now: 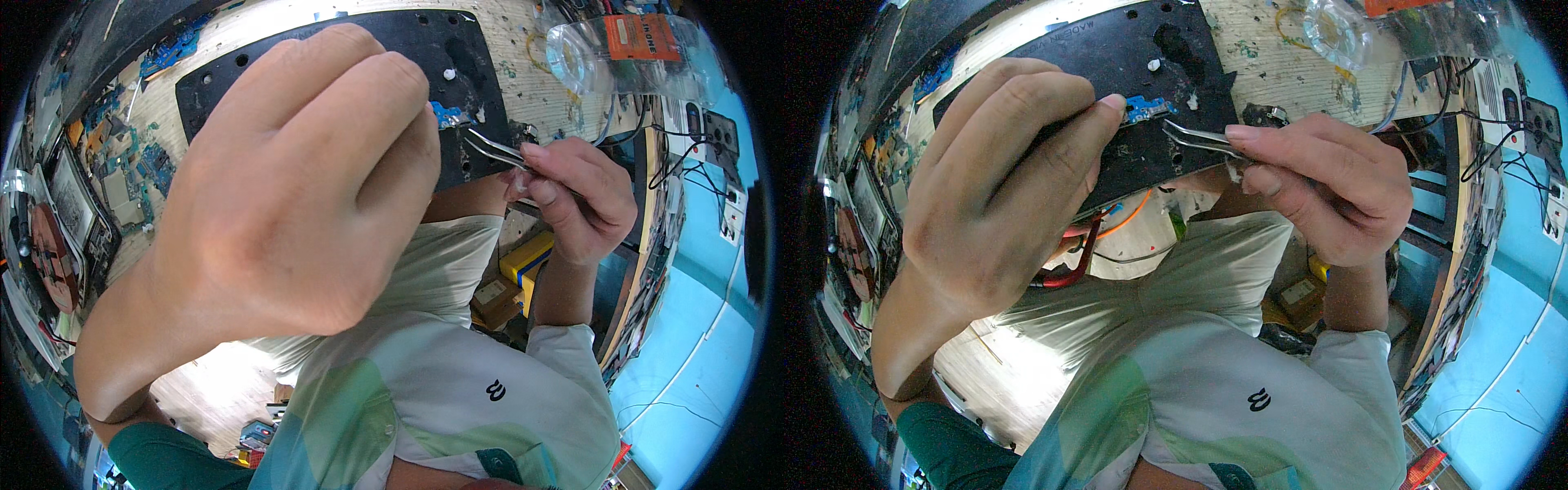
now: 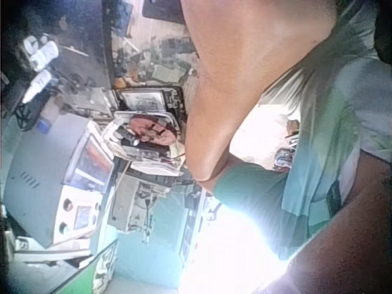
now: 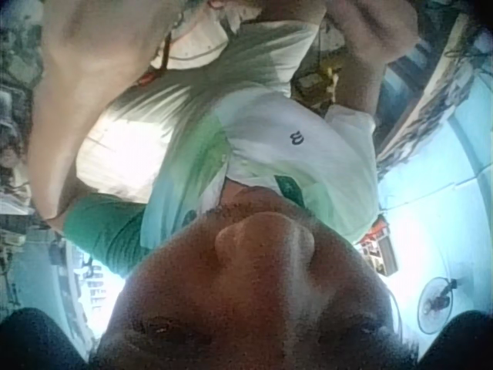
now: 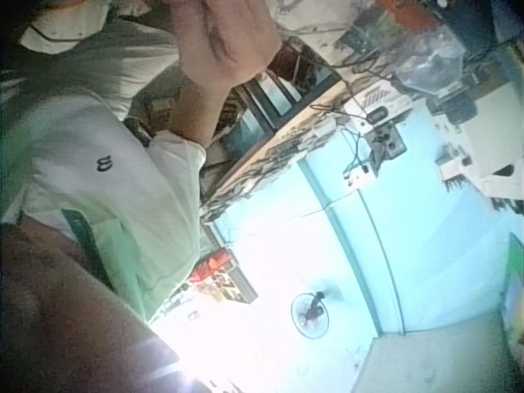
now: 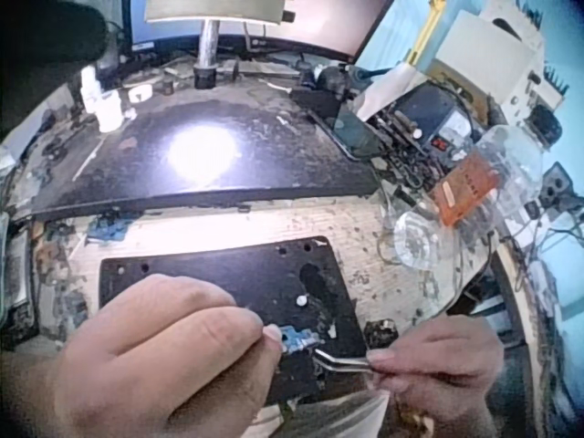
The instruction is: The person works at a cluttered electronics repair bench, handling a small circuit board and using tweezers to manipulate tiny components. They move between workstations, retrieve tools, and continue adjusting parts on the board.
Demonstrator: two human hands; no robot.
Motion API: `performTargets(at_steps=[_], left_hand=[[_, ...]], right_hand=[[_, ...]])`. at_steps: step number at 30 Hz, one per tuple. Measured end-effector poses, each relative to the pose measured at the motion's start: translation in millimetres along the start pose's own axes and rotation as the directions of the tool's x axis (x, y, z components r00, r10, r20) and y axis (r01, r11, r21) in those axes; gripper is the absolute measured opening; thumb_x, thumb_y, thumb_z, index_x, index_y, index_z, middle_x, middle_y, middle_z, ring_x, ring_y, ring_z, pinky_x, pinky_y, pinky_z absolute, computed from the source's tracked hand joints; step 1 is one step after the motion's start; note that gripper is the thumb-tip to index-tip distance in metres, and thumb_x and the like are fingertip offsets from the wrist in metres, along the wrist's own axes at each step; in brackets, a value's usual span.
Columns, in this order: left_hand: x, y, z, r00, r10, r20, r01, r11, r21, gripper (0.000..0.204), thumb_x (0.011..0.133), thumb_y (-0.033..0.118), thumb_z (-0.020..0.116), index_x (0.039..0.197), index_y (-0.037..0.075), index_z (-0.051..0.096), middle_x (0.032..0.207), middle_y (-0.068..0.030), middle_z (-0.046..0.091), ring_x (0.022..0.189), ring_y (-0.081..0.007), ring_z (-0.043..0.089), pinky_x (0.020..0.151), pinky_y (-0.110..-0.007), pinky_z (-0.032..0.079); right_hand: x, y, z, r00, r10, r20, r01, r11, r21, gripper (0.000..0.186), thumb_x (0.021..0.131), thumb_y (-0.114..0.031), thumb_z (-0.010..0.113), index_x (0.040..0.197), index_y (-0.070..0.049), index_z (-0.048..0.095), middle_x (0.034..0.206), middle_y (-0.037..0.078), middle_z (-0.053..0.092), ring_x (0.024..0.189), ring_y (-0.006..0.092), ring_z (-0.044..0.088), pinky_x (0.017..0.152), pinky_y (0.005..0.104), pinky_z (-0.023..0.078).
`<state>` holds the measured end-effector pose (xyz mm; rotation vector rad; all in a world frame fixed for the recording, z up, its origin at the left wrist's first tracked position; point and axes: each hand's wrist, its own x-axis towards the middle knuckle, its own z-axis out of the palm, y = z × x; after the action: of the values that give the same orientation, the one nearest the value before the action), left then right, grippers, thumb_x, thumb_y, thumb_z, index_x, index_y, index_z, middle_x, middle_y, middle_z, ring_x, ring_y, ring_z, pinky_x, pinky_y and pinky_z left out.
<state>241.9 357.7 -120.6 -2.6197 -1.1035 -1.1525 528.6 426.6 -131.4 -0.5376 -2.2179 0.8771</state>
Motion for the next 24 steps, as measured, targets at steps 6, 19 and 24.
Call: performTargets(at_steps=[6, 19, 24], left_hand=[[-1, -2, 2, 1.0, 0.016, -0.003, -0.016, 1.0, 0.0, 0.054, 0.048, 0.0, 0.073, 0.099, -0.019, 0.072, 0.093, -0.0203, 0.064, 0.082, -0.0339, 0.068, 0.07, -0.041, 0.057], [-3, -2, 4, 1.0, 0.013, -0.027, -0.013, 1.0, -0.004, 0.053, 0.049, 0.001, 0.072, 0.098, -0.019, 0.073, 0.094, -0.0207, 0.064, 0.083, -0.035, 0.068, 0.07, -0.041, 0.059], [-4, -2, 6, 0.999, 0.026, -0.038, -0.025, 1.0, 0.015, 0.05, 0.051, -0.001, 0.073, 0.097, -0.019, 0.072, 0.093, -0.0209, 0.064, 0.083, -0.0349, 0.067, 0.069, -0.041, 0.058]], right_hand=[[0, 1, 0, 1.0, 0.015, 0.005, -0.015, 1.0, 0.003, 0.035, 0.087, -0.005, 0.084, 0.12, 0.007, 0.079, 0.086, 0.012, 0.077, 0.071, 0.0174, 0.069, 0.061, 0.0263, 0.05], [11, -5, -1, 0.997, 0.052, 0.064, -0.051, 0.999, -0.015, 0.032, 0.088, 0.004, 0.078, 0.12, 0.006, 0.08, 0.086, 0.012, 0.076, 0.072, 0.0177, 0.07, 0.062, 0.0259, 0.05], [14, -7, -3, 0.985, 0.15, 0.088, -0.154, 0.987, 0.044, 0.026, 0.093, -0.002, 0.073, 0.116, 0.009, 0.078, 0.084, 0.014, 0.074, 0.069, 0.0193, 0.071, 0.062, 0.0275, 0.052]])
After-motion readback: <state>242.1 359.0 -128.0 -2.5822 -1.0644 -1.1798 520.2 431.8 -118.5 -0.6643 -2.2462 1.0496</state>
